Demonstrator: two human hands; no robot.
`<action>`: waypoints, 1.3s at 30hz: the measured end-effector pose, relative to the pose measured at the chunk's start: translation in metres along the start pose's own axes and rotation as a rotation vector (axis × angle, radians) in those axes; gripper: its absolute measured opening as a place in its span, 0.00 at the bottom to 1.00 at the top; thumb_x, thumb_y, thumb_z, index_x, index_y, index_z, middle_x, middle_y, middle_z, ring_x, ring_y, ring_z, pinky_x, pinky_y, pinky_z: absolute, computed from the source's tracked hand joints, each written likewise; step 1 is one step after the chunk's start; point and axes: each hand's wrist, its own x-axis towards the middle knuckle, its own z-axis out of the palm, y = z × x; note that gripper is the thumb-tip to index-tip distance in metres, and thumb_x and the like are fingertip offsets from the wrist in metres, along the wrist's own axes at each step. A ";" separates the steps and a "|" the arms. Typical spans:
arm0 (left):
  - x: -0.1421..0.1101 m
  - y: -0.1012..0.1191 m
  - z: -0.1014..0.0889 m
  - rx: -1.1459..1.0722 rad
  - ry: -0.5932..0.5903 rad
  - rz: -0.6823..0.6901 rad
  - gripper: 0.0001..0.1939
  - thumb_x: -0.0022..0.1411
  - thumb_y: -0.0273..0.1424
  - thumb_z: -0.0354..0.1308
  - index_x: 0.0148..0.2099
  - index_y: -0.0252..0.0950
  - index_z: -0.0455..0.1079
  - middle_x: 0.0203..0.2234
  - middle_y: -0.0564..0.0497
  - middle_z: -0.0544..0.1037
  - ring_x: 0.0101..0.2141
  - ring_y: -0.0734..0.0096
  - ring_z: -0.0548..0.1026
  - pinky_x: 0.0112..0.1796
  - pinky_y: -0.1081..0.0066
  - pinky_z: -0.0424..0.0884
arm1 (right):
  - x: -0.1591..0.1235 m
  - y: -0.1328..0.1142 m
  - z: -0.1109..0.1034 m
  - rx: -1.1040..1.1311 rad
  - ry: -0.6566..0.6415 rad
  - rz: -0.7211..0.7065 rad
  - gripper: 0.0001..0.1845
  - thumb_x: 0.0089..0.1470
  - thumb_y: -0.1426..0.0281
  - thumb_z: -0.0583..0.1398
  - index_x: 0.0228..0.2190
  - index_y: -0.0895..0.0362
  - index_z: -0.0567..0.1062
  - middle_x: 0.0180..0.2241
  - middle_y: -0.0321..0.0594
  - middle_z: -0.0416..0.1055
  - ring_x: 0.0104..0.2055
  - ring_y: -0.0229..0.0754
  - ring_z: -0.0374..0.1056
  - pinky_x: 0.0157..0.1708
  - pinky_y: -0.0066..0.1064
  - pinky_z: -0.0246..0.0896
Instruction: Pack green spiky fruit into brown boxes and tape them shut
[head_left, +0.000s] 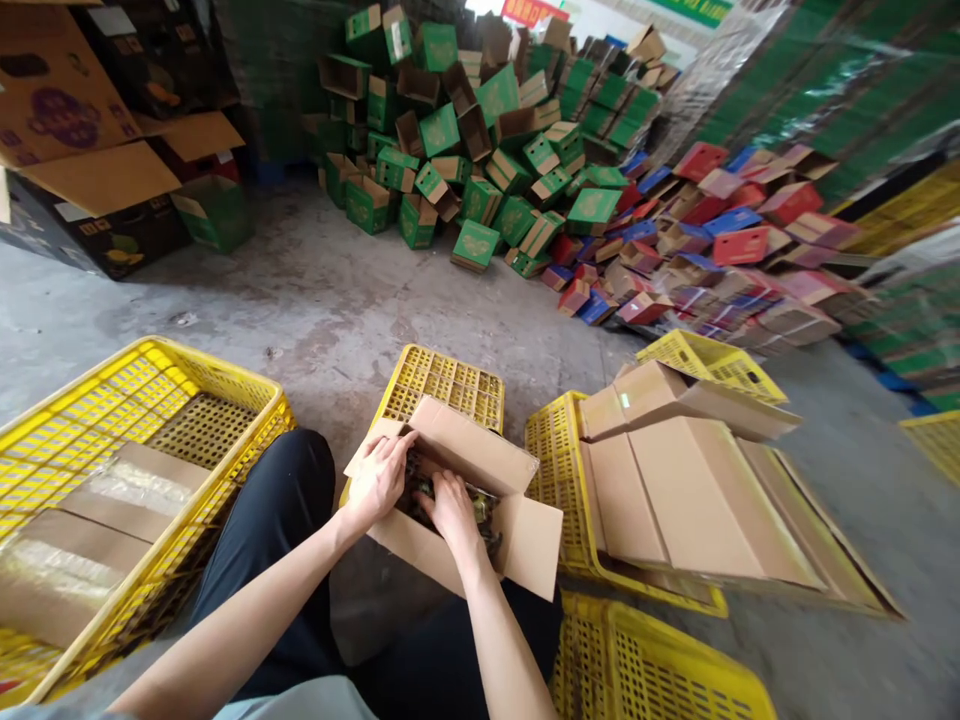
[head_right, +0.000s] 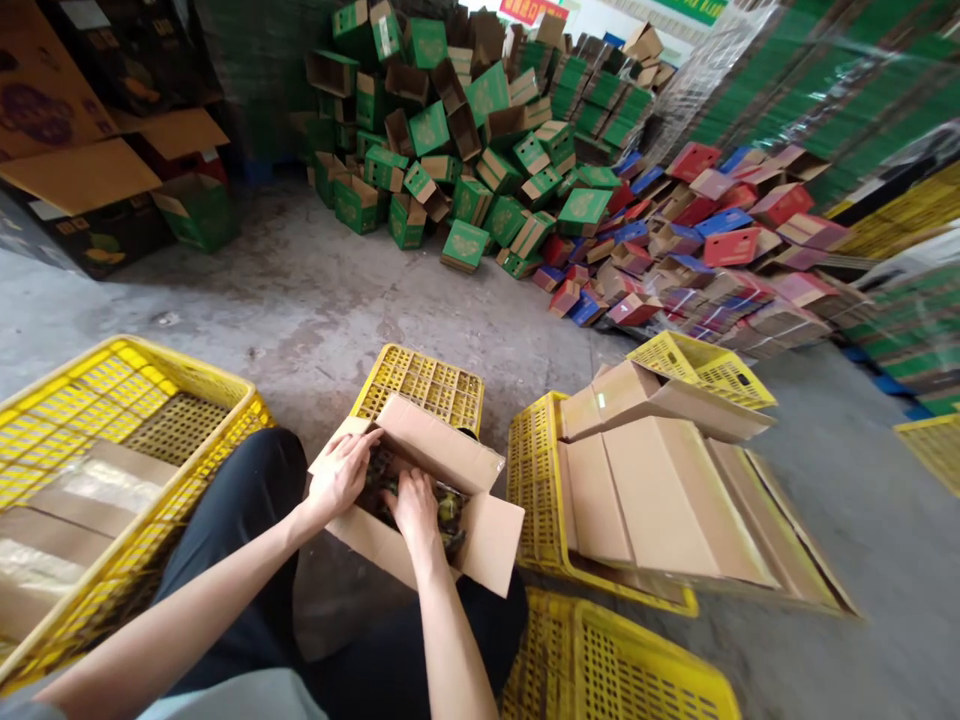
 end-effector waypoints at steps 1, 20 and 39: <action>0.000 0.000 0.000 0.003 0.000 -0.001 0.27 0.72 0.24 0.45 0.71 0.38 0.61 0.43 0.43 0.83 0.45 0.59 0.81 0.55 0.55 0.71 | -0.002 0.004 -0.004 0.001 0.006 0.020 0.19 0.67 0.64 0.59 0.55 0.59 0.77 0.57 0.52 0.75 0.61 0.53 0.69 0.61 0.36 0.62; 0.000 -0.004 0.000 -0.021 -0.009 0.012 0.27 0.72 0.25 0.47 0.70 0.40 0.62 0.46 0.44 0.82 0.47 0.58 0.81 0.57 0.53 0.71 | -0.029 0.050 -0.007 0.065 -0.184 0.121 0.39 0.57 0.73 0.65 0.68 0.57 0.65 0.67 0.60 0.63 0.65 0.59 0.69 0.61 0.42 0.66; 0.003 0.001 -0.005 0.008 -0.005 0.017 0.25 0.74 0.26 0.47 0.69 0.39 0.63 0.44 0.45 0.83 0.46 0.59 0.80 0.56 0.56 0.70 | -0.036 0.042 -0.034 -0.164 -0.304 0.070 0.19 0.53 0.75 0.69 0.48 0.63 0.83 0.49 0.61 0.81 0.54 0.60 0.78 0.53 0.40 0.71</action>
